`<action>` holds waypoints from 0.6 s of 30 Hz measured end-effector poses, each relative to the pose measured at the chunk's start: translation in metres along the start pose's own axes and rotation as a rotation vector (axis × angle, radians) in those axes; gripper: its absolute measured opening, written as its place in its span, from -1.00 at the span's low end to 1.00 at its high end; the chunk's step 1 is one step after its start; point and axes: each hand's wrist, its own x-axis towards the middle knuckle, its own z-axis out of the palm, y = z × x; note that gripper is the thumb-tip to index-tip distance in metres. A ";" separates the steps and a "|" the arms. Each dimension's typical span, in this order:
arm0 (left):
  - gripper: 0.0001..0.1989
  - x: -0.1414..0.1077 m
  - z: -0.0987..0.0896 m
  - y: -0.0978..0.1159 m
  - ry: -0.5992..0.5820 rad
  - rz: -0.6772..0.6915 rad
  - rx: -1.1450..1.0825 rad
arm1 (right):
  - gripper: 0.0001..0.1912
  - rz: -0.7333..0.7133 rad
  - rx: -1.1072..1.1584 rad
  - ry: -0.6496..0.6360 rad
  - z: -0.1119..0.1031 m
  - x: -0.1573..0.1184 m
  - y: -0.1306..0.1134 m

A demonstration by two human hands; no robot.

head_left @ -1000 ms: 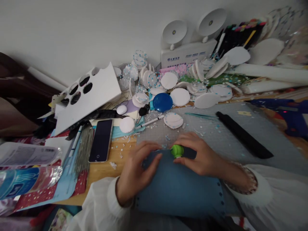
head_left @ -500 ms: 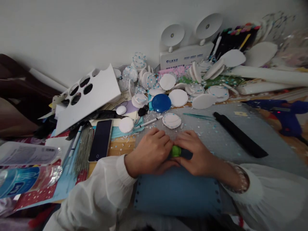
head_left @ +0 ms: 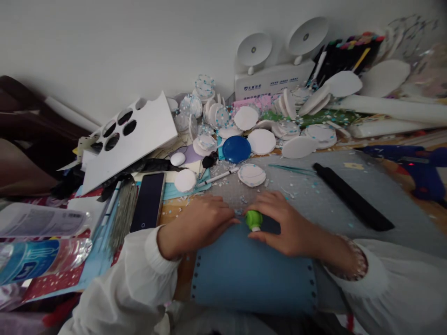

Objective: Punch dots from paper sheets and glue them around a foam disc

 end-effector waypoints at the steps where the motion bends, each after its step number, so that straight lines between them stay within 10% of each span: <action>1: -0.64 -0.002 0.001 -0.001 0.022 0.008 -0.003 | -0.71 0.002 0.000 0.001 0.000 0.000 0.000; 18: -0.67 -0.005 0.004 -0.003 0.091 -0.006 -0.020 | -0.65 0.118 0.103 0.016 0.006 -0.002 0.004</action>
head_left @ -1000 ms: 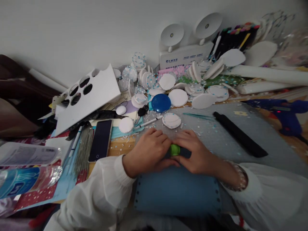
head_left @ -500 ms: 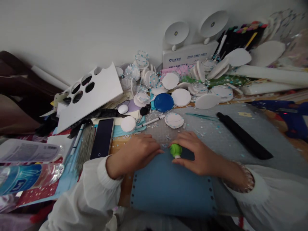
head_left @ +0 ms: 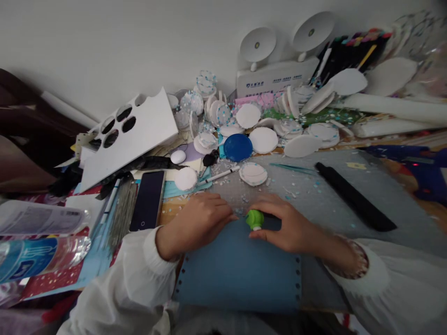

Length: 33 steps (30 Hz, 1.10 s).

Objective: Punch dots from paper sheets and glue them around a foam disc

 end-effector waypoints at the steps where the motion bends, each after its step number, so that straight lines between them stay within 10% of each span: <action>1: -0.67 0.000 0.000 0.000 -0.005 0.000 -0.005 | -0.68 0.000 -0.007 0.020 0.000 0.000 -0.001; 26: -0.41 0.029 -0.007 0.018 -0.107 0.032 0.083 | -0.86 -0.066 -0.074 0.032 -0.003 0.003 -0.006; 33: -0.79 0.007 -0.020 0.010 -0.244 -0.001 0.064 | -0.71 -0.146 -0.123 -0.030 -0.004 0.001 -0.011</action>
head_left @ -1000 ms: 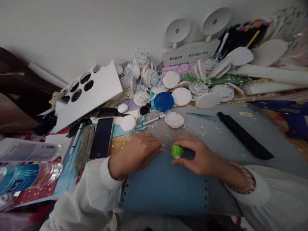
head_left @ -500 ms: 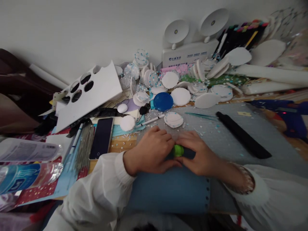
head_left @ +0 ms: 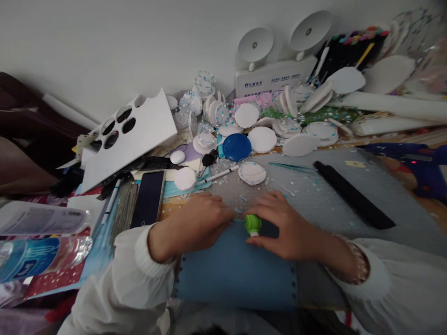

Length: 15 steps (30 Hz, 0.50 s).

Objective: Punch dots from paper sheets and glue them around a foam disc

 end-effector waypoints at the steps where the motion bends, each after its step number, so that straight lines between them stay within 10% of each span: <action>1: -0.78 -0.003 0.001 -0.001 0.006 -0.002 0.003 | -0.71 0.001 0.001 -0.015 0.000 0.000 0.000; 15: -0.77 -0.010 0.005 -0.004 0.133 -0.031 -0.018 | -0.72 0.087 0.108 -0.020 0.001 -0.002 0.002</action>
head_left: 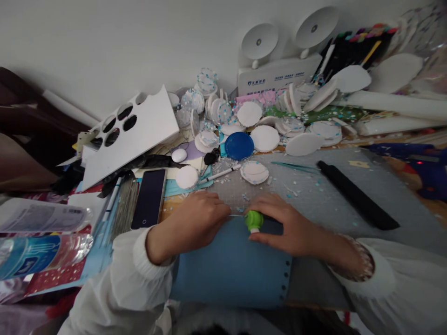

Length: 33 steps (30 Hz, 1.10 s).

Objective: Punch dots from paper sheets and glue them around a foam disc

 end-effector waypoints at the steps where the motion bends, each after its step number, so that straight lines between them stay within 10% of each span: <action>1: -0.77 0.000 0.000 0.000 0.001 -0.001 0.004 | -0.72 0.007 -0.004 0.004 0.000 0.000 0.000; 27: -0.86 0.003 -0.005 0.014 0.018 -0.041 0.063 | -0.81 -0.034 -0.059 0.083 0.002 -0.001 -0.003; 33: -0.58 0.024 0.006 0.036 0.091 -0.020 0.185 | -0.87 -0.068 -0.113 0.054 0.003 0.001 -0.002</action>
